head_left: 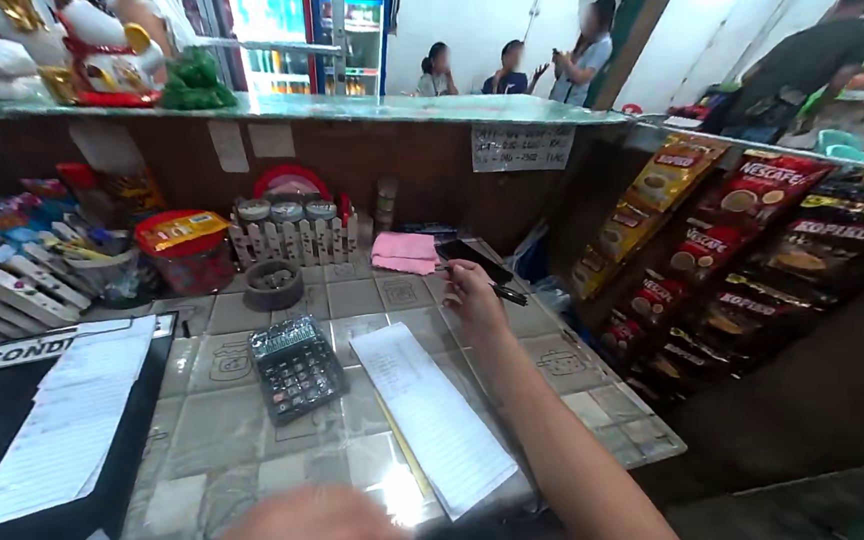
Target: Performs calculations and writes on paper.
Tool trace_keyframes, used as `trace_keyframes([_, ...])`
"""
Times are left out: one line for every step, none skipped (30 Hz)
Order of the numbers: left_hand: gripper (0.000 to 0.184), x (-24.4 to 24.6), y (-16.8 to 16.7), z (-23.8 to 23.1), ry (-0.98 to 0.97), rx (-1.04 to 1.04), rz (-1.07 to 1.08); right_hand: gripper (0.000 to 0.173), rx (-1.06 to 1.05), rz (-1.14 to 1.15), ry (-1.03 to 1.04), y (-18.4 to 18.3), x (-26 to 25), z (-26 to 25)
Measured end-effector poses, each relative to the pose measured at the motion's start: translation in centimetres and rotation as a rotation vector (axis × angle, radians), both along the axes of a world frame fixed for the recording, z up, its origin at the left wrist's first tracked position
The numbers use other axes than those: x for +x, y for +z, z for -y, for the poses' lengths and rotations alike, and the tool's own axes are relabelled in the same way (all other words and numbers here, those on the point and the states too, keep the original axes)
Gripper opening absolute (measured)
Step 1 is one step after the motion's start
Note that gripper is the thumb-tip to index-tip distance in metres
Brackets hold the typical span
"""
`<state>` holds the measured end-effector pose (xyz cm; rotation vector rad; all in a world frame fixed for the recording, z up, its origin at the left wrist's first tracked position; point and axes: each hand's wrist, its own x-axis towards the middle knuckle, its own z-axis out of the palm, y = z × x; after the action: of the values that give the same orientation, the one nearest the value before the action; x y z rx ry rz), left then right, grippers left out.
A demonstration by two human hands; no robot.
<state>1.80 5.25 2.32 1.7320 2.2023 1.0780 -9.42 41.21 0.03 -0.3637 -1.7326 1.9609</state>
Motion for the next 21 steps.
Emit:
trace_keyframes([0.027, -2.9, -0.2, -1.8, 0.024, 0.029, -0.132, 0.026, 0.010, -0.004, -0.002, 0.0, 0.1, -0.2])
trace_keyframes([0.026, -5.8, -0.5, -3.5, 0.066, 0.061, -0.239, 0.027, 0.017, -0.009, -0.006, 0.0, 0.2, -0.4])
trace_keyframes([0.024, -8.4, -0.5, -5.0, 0.105, 0.078, -0.290, 0.026, 0.010, -0.015, -0.016, -0.1, 0.3, -0.7])
trace_keyframes([0.023, -10.5, -0.5, -6.1, 0.145, 0.087, -0.306, 0.026, -0.007, -0.020, -0.037, -0.1, 0.4, -0.9])
trace_keyframes([0.023, -12.2, -0.6, -6.8, 0.194, 0.105, -0.314, 0.026, -0.034, -0.028, -0.065, -0.1, 0.5, -1.1])
trace_keyframes([0.022, -13.3, -0.9, -7.3, 0.243, 0.141, -0.330, 0.025, -0.065, -0.033, -0.089, 0.1, 0.6, -1.3])
trace_keyframes([0.022, -13.9, -1.4, -7.5, 0.285, 0.179, -0.356, 0.024, -0.094, -0.041, -0.109, 0.3, 0.6, -1.5])
trace_keyframes([0.023, -14.1, -1.8, -7.4, 0.311, 0.203, -0.385, 0.022, -0.122, -0.049, -0.125, 0.6, 0.7, -1.7])
trace_keyframes([0.024, -14.0, -2.3, -7.2, 0.318, 0.215, -0.414, 0.021, -0.142, -0.057, -0.133, 0.8, 0.8, -1.8])
trace_keyframes([0.024, -13.7, -2.8, -6.9, 0.307, 0.209, -0.453, 0.020, -0.153, -0.061, -0.138, 0.9, 0.8, -2.0])
trace_keyframes([0.024, -13.3, -3.2, -6.7, 0.279, 0.192, -0.491, 0.020, -0.159, -0.060, -0.136, 1.0, 0.7, -2.2])
trace_keyframes([0.023, -12.7, -3.6, -6.7, 0.241, 0.160, -0.521, 0.020, -0.164, -0.052, -0.132, 1.0, 0.7, -2.2])
trace_keyframes([0.022, -12.1, -3.8, -6.8, 0.201, 0.113, -0.545, 0.021, -0.168, -0.045, -0.131, 1.0, 0.6, -2.2])
trace_keyframes([0.022, -11.4, -4.1, -7.1, 0.169, 0.055, -0.564, 0.021, -0.165, -0.037, -0.131, 0.9, 0.4, -2.1])
trace_keyframes([0.022, -10.7, -4.6, -7.5, 0.140, 0.005, -0.581, 0.021, -0.161, -0.030, -0.135, 0.9, 0.3, -2.1])
trace_keyframes([0.023, -10.0, -5.1, -7.8, 0.115, -0.039, -0.588, 0.020, -0.158, -0.024, -0.140, 0.9, 0.2, -2.0])
trace_keyframes([0.026, -9.2, -5.5, -8.1, 0.087, -0.079, -0.585, 0.020, -0.153, -0.019, -0.142, 0.9, 0.1, -1.9])
trace_keyframes([0.027, -8.5, -5.9, -8.3, 0.053, -0.103, -0.576, 0.020, -0.152, -0.015, -0.140, 0.8, 0.1, -1.9])
trace_keyframes([0.028, -8.0, -6.1, -8.5, 0.022, -0.111, -0.576, 0.020, -0.152, -0.010, -0.136, 0.8, 0.1, -1.8])
trace_keyframes([0.028, -7.5, -6.3, -8.6, -0.001, -0.109, -0.588, 0.021, -0.152, -0.006, -0.130, 0.7, 0.1, -1.8])
trace_keyframes([0.028, -7.1, -6.4, -8.6, -0.014, -0.105, -0.604, 0.023, -0.150, -0.005, -0.126, 0.7, 0.0, -1.7])
